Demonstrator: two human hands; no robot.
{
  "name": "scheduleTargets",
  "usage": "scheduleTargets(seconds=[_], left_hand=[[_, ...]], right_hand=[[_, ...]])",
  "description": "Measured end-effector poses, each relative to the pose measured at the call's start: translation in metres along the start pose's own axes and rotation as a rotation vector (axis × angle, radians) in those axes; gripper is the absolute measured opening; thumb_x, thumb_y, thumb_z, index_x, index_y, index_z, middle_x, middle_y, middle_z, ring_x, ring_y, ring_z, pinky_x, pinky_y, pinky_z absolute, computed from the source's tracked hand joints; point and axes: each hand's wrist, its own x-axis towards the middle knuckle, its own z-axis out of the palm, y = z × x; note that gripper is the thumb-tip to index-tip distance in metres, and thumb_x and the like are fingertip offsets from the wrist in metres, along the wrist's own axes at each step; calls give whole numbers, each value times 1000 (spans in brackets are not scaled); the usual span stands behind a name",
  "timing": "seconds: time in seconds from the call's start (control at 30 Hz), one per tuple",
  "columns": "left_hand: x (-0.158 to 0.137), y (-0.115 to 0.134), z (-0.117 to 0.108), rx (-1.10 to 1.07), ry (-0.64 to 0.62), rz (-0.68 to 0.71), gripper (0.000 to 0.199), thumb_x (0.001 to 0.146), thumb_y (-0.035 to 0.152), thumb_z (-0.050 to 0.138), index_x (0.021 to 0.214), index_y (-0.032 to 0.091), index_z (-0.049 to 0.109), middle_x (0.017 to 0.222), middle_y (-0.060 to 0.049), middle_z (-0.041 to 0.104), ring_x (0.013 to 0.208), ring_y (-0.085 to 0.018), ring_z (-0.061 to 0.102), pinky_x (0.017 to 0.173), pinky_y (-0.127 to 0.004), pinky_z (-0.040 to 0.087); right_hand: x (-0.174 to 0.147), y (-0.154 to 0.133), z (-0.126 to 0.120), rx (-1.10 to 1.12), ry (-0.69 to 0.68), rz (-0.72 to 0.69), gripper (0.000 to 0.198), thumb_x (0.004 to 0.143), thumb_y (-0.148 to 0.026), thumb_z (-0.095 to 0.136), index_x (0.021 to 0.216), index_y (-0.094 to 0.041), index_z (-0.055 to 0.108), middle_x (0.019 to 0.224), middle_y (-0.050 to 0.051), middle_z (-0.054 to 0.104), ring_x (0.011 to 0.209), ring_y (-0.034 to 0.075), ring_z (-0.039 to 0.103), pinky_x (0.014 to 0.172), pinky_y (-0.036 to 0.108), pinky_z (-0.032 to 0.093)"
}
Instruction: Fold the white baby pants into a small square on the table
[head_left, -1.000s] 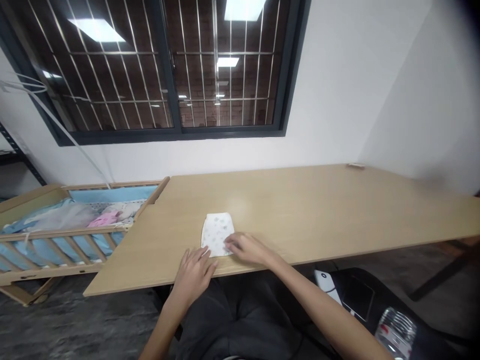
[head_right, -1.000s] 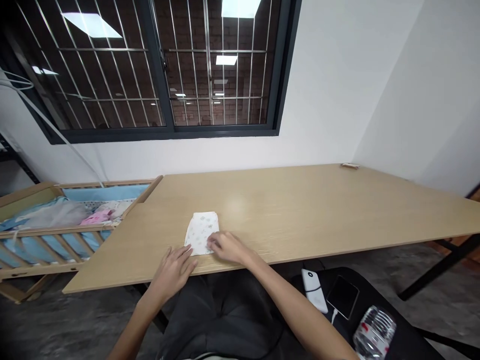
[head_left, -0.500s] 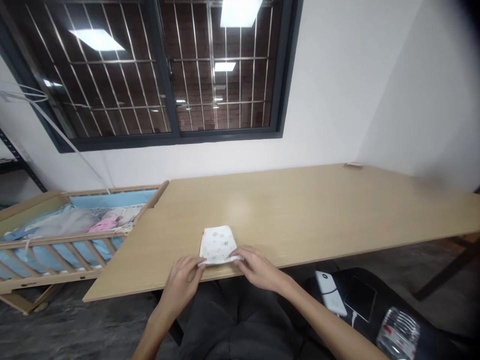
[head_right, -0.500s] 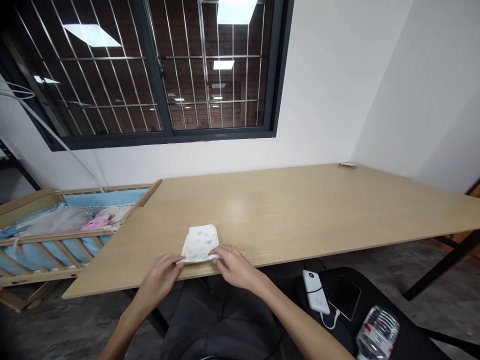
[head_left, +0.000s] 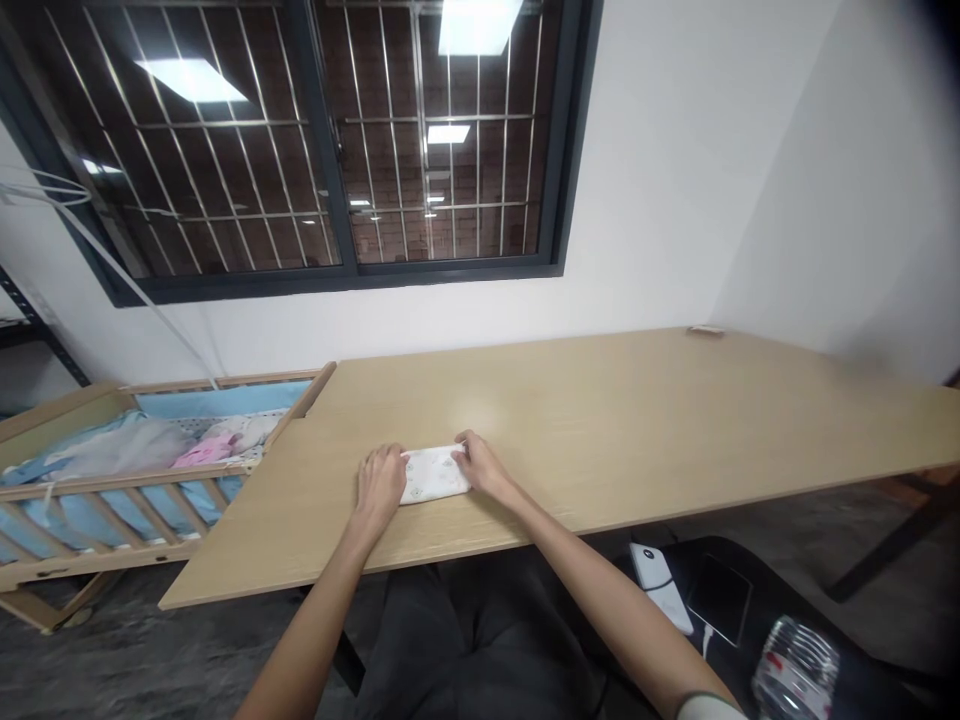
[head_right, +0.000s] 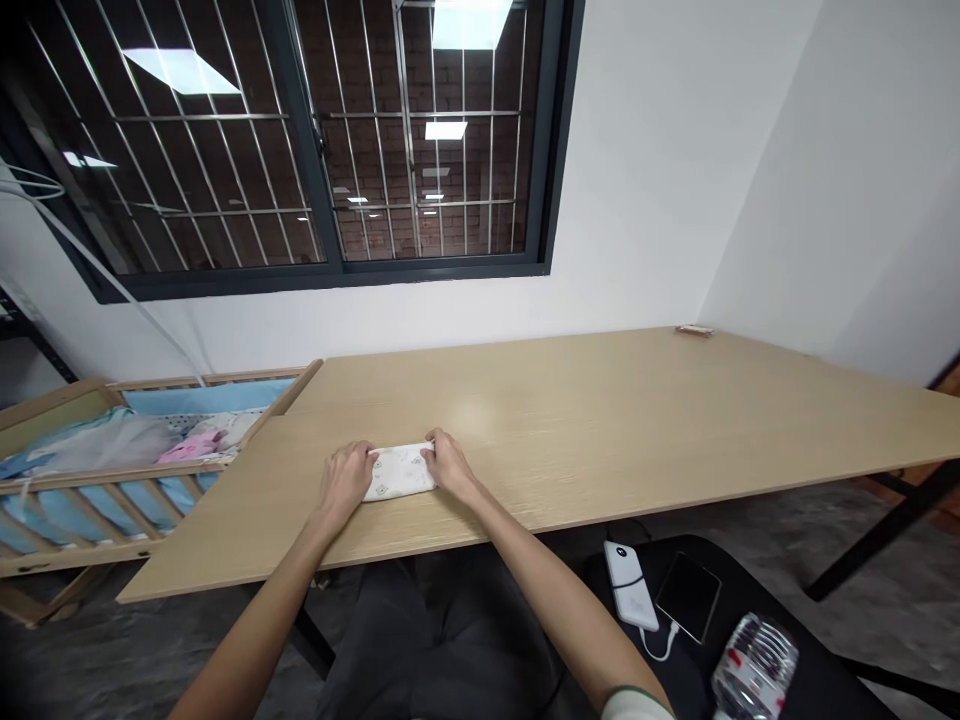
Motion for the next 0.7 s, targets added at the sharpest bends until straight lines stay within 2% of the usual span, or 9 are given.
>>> scheduleTargets(seconds=[0.1,0.17,0.23,0.3,0.33,0.4,0.5,0.57,0.7], left_hand=[[-1,-1,5,24,-12,-1,27,101,25,43,100,15,68,102,-17,72,103,-29,66,93,-40,46],[-4,0,5,26,-8,-1,27,101,24,42,101,14,68,103,-17,71,105,-29,66,94,-41,46],[-9,4,4,26,9,-2,31,102,24,39,110,12,66,109,-19,70,112,-30,63,98,-43,46],[-15,13,4,-3,48,6,40,104,31,35,128,8,58,126,-22,65,124,-31,58,104,-45,44],[-19,19,5,-43,60,31,47,105,36,33,137,6,51,136,-23,59,131,-31,53,108,-45,42],[-27,31,8,-150,35,119,61,106,46,28,152,6,34,155,-23,44,145,-28,41,117,-44,35],[-37,44,19,-229,-106,193,73,105,54,21,159,6,20,165,-20,27,154,-27,24,123,-44,27],[-41,44,27,-195,-174,172,76,104,58,18,160,6,19,166,-19,23,155,-28,19,125,-47,23],[-46,29,34,-109,-208,150,78,103,61,16,160,9,21,166,-17,22,156,-28,17,125,-51,20]], right_hand=[[2,0,2,-24,-31,69,30,92,-17,53,122,-14,56,107,12,67,99,24,64,90,37,51],[-3,-6,-1,-68,0,51,34,94,-20,51,127,-12,54,117,16,65,108,26,62,95,40,50],[-10,-17,-4,-145,84,-34,41,98,-26,47,136,-10,50,131,21,57,122,29,56,104,44,46],[-20,-29,-7,-238,119,-175,50,102,-33,41,146,-10,44,146,23,47,137,31,45,113,47,37],[-24,-33,-6,-281,84,-253,53,103,-35,38,150,-10,40,152,23,42,143,31,38,117,49,32],[-31,-38,-2,-352,-70,-388,59,102,-33,37,157,-11,33,161,20,33,151,30,25,122,50,23],[-35,-34,9,-424,-282,-439,70,97,-32,46,160,-8,26,165,20,25,155,30,17,124,51,16],[-36,-28,15,-449,-328,-424,71,96,-33,48,160,-8,28,165,20,26,155,31,18,125,51,15],[-36,-21,12,-433,-302,-415,61,103,-35,36,159,-11,32,164,17,29,155,27,21,126,50,15]])
